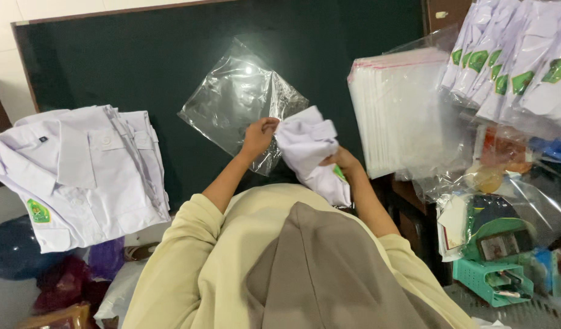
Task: The person places folded white uniform shirts into clear plastic bags, smooths the bags, and stacks them on the work surface.
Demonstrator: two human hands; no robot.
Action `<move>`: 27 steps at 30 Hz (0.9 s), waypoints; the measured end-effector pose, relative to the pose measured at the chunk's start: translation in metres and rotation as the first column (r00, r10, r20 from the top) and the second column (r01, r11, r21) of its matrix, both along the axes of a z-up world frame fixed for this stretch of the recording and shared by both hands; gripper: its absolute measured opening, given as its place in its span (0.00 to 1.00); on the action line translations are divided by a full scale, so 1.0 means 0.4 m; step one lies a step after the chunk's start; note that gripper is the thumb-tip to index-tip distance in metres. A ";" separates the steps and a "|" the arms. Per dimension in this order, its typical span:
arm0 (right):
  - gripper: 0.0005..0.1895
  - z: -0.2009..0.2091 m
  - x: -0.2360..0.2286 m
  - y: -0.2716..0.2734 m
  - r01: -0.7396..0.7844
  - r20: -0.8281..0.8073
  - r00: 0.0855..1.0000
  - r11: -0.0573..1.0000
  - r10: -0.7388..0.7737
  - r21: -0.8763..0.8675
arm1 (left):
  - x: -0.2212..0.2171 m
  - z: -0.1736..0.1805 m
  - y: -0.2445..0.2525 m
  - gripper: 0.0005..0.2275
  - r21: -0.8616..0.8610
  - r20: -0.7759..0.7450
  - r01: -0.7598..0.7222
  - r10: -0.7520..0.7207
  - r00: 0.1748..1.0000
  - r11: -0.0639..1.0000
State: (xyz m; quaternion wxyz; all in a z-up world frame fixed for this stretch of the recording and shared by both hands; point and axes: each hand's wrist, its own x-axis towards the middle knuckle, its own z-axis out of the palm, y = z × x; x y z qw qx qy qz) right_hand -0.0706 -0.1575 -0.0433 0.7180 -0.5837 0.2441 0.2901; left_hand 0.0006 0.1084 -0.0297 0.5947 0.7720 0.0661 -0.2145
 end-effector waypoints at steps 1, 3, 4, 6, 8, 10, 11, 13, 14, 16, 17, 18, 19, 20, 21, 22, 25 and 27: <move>0.37 0.012 0.010 0.030 0.008 0.004 1.000 1.000 -0.008 -0.003 | 0.000 -0.005 0.006 0.14 -0.003 0.004 0.008 -0.008 1.000 1.000; 0.33 0.033 0.038 0.093 -0.150 0.063 0.987 0.987 0.146 0.055 | 0.004 -0.013 0.023 0.12 0.083 -0.050 0.051 -0.047 0.998 0.995; 0.33 0.034 0.044 0.093 -0.147 0.070 0.987 0.988 0.143 0.053 | -0.005 -0.008 0.040 0.12 0.083 -0.043 0.054 -0.050 0.998 0.995; 0.28 0.032 0.053 0.097 -0.071 0.016 0.997 0.996 0.070 0.059 | -0.028 0.000 0.078 0.14 0.083 -0.075 0.018 -0.012 0.997 0.996; 0.27 0.037 0.062 0.094 -0.092 0.052 0.994 0.996 0.092 0.012 | -0.033 0.003 0.089 0.14 0.060 -0.067 -0.040 0.044 0.997 0.997; 0.26 0.046 0.064 0.094 -0.110 0.086 0.990 0.993 0.113 -0.037 | -0.041 0.014 0.095 0.14 0.034 -0.062 -0.097 0.099 0.993 0.995; 0.25 0.052 0.065 0.096 -0.175 0.133 0.974 0.983 0.181 -0.057 | -0.043 0.025 0.095 0.14 0.026 -0.042 -0.075 0.076 0.996 0.997; 0.24 0.064 0.059 0.098 -0.233 0.170 0.954 0.969 0.245 -0.085 | -0.050 0.047 0.077 0.14 0.011 -0.030 -0.048 0.048 0.998 0.999; 0.24 0.069 0.063 0.102 -0.306 0.217 0.921 0.945 0.324 -0.114 | -0.044 0.061 0.062 0.14 -0.003 -0.048 -0.037 0.037 0.998 0.999; 0.23 0.081 0.065 0.108 -0.373 0.265 0.877 0.916 0.400 -0.149 | -0.040 0.100 0.046 0.15 -0.017 -0.060 -0.024 0.023 0.998 1.000; 0.23 0.087 0.063 0.111 -0.342 0.266 0.889 0.927 0.373 -0.154 | -0.043 0.125 0.046 0.15 0.015 -0.041 0.009 -0.008 0.999 1.000; 0.23 0.093 0.056 0.115 -0.315 0.263 0.900 0.936 0.347 -0.156 | -0.052 0.151 0.046 0.16 0.048 -0.029 0.039 -0.038 0.999 0.998; 0.23 0.086 0.056 0.114 -0.315 0.265 0.900 0.936 0.347 -0.156 | -0.064 0.151 0.044 0.16 0.049 -0.027 0.038 -0.037 0.999 0.998; 0.24 0.078 0.050 0.114 -0.256 0.254 0.922 0.952 0.292 -0.165 | -0.083 0.151 0.042 0.16 0.137 -0.004 0.123 -0.124 0.992 0.983; 0.25 0.070 0.045 0.115 -0.196 0.244 0.941 0.965 0.235 -0.175 | -0.102 0.151 0.041 0.18 0.226 0.009 0.204 -0.212 0.977 0.952; 0.25 0.072 0.049 0.122 -0.207 0.242 0.939 0.963 0.245 -0.172 | -0.105 0.163 0.031 0.18 0.228 0.006 0.195 -0.201 0.980 0.954; 0.26 0.074 0.055 0.145 -0.256 0.302 0.890 0.922 0.342 -0.290 | -0.111 0.193 0.009 0.20 0.309 0.225 0.216 -0.292 0.930 0.926; 0.27 0.072 0.062 0.156 -0.294 0.365 0.731 0.749 0.576 -0.594 | -0.101 0.206 -0.005 0.22 0.347 0.368 0.136 -0.268 0.890 0.928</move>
